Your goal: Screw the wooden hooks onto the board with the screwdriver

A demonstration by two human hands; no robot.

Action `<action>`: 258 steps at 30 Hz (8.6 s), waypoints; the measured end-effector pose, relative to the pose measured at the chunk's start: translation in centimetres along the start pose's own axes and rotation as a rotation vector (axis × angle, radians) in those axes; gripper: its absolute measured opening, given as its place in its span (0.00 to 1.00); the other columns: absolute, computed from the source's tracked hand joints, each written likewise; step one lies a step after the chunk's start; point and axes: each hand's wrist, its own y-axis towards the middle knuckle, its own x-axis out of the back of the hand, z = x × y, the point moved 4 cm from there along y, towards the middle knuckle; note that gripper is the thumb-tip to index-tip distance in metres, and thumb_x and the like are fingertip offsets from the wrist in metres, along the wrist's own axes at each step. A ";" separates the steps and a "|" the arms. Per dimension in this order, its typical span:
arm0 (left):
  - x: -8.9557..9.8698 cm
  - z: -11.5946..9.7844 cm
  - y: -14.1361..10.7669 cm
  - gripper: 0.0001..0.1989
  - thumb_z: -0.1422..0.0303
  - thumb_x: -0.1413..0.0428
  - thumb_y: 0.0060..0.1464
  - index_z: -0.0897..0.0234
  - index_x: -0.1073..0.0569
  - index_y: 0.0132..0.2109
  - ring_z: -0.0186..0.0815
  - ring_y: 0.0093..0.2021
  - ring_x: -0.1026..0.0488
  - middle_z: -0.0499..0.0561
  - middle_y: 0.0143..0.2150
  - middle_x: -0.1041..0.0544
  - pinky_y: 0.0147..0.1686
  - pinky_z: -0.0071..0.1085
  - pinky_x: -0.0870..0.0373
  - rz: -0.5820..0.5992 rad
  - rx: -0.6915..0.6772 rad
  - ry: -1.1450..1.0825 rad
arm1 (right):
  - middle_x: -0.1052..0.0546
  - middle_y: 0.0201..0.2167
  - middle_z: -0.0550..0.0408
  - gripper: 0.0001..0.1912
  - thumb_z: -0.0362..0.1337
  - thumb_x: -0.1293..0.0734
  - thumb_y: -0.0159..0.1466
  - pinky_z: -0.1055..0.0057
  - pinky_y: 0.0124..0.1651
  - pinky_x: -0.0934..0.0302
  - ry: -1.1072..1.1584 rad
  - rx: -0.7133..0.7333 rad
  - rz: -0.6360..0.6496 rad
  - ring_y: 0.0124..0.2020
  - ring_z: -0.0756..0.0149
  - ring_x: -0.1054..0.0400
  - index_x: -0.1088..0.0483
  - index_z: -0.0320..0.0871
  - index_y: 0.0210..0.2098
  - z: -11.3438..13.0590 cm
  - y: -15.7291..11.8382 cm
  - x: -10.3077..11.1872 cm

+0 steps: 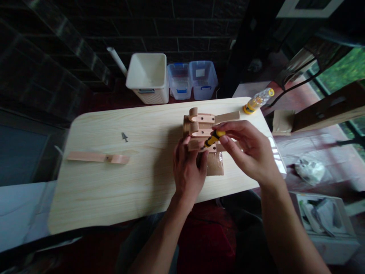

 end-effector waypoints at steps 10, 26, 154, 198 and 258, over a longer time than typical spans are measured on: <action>-0.2 0.2 -0.1 0.17 0.63 0.40 0.74 0.56 0.23 0.65 0.58 0.77 0.33 0.62 0.76 0.28 0.73 0.62 0.28 -0.002 0.001 -0.015 | 0.14 0.61 0.54 0.15 0.36 0.28 0.77 0.59 0.66 0.22 -0.008 0.007 0.041 0.65 0.59 0.19 0.19 0.55 0.61 0.2 -0.2 0.1; -0.4 0.2 -0.1 0.16 0.63 0.39 0.74 0.58 0.22 0.64 0.59 0.75 0.30 0.65 0.74 0.27 0.72 0.62 0.27 -0.034 -0.014 -0.004 | 0.13 0.59 0.54 0.12 0.36 0.28 0.77 0.56 0.70 0.24 0.038 0.006 0.038 0.66 0.58 0.19 0.18 0.54 0.57 0.3 -0.2 -0.3; 0.1 -0.1 0.1 0.18 0.65 0.39 0.73 0.58 0.23 0.66 0.59 0.76 0.32 0.64 0.76 0.29 0.74 0.62 0.29 0.002 -0.021 -0.023 | 0.13 0.54 0.55 0.04 0.36 0.24 0.73 0.55 0.65 0.20 0.194 -0.046 -0.067 0.60 0.58 0.17 0.21 0.51 0.45 -0.9 0.1 -0.1; -1.0 -2.5 -1.1 0.25 0.64 0.42 0.73 0.63 0.29 0.73 0.65 0.80 0.37 0.72 0.82 0.37 0.76 0.72 0.39 -0.037 0.193 0.100 | 0.13 0.50 0.55 0.06 0.42 0.24 0.73 0.54 0.68 0.21 0.188 -0.017 -0.098 0.59 0.57 0.17 0.24 0.53 0.44 -1.3 0.0 -0.1; -0.4 0.0 0.1 0.20 0.63 0.40 0.74 0.58 0.26 0.68 0.62 0.77 0.35 0.66 0.78 0.33 0.74 0.65 0.31 0.071 0.012 -0.014 | 0.14 0.55 0.53 0.05 0.40 0.23 0.73 0.54 0.68 0.20 0.204 -0.018 -0.053 0.63 0.56 0.18 0.21 0.52 0.47 -1.1 -0.2 -0.1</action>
